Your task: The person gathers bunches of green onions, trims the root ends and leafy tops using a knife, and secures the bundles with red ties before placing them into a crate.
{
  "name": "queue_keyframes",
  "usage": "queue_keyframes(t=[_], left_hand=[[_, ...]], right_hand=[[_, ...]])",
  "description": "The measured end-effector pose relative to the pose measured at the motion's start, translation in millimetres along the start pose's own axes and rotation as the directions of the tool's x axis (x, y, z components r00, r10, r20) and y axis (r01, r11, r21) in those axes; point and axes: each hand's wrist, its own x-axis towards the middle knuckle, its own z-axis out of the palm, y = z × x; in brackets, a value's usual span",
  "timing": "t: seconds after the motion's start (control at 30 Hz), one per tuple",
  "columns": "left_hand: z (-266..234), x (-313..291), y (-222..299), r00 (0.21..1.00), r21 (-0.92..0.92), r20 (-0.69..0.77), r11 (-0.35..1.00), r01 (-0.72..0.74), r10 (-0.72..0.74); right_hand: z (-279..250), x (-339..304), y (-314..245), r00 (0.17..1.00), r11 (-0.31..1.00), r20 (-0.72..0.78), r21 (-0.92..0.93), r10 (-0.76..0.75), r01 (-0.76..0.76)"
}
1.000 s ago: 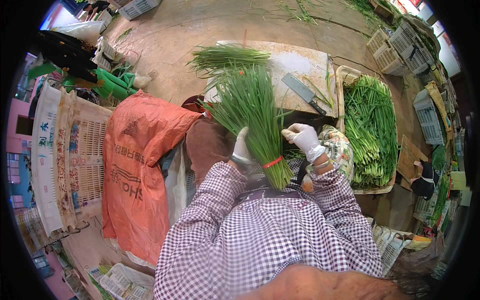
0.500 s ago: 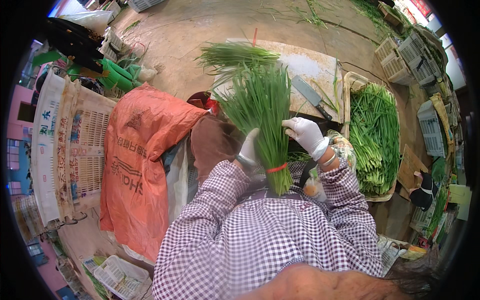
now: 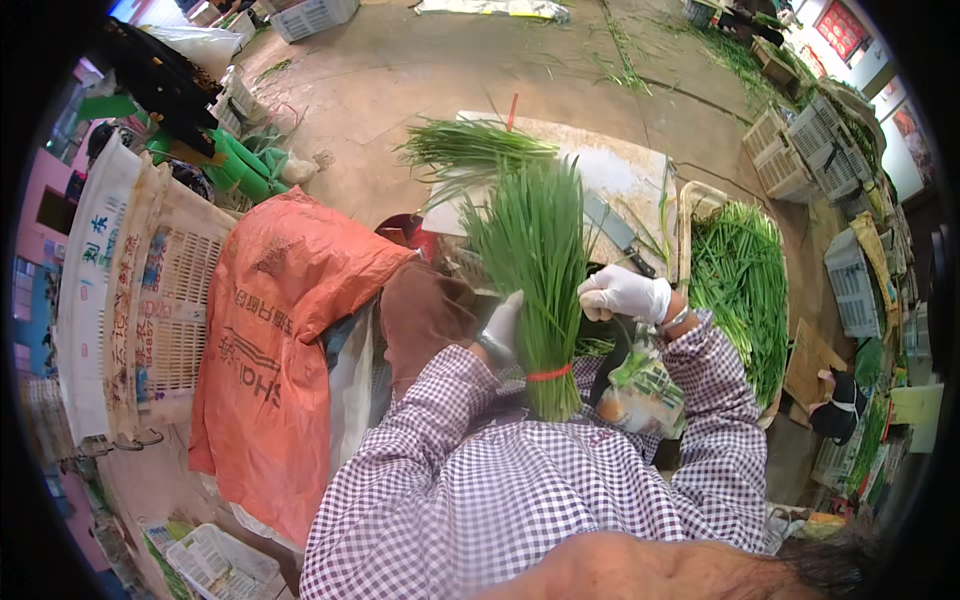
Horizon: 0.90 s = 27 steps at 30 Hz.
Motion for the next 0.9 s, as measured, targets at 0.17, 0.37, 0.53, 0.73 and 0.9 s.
queue_keyframes(t=[0.17,0.37,0.53,0.73,0.9], left_hand=[[12,-1,-2,0.995,0.221,-0.087,0.975,-0.020,0.040],[0,19,-8,0.999,0.162,0.025,0.987,-0.024,0.021],[48,-15,5,0.996,0.004,-0.030,0.997,-0.079,0.080],[14,3,-3,0.878,0.282,-0.170,0.876,-0.391,0.447],[25,-10,-15,0.768,0.374,-0.262,0.795,-0.478,0.585]], right_hand=[[-2,0,-1,0.993,0.719,-0.068,-0.695,-0.097,0.023],[-68,-19,-57,0.997,0.997,0.044,-0.048,-0.063,0.065],[-36,-29,7,0.957,0.870,0.125,-0.460,0.261,-0.177],[79,43,77,0.770,0.980,-0.638,0.161,0.010,0.120],[96,85,98,0.496,0.871,-0.814,0.447,0.301,0.205]])
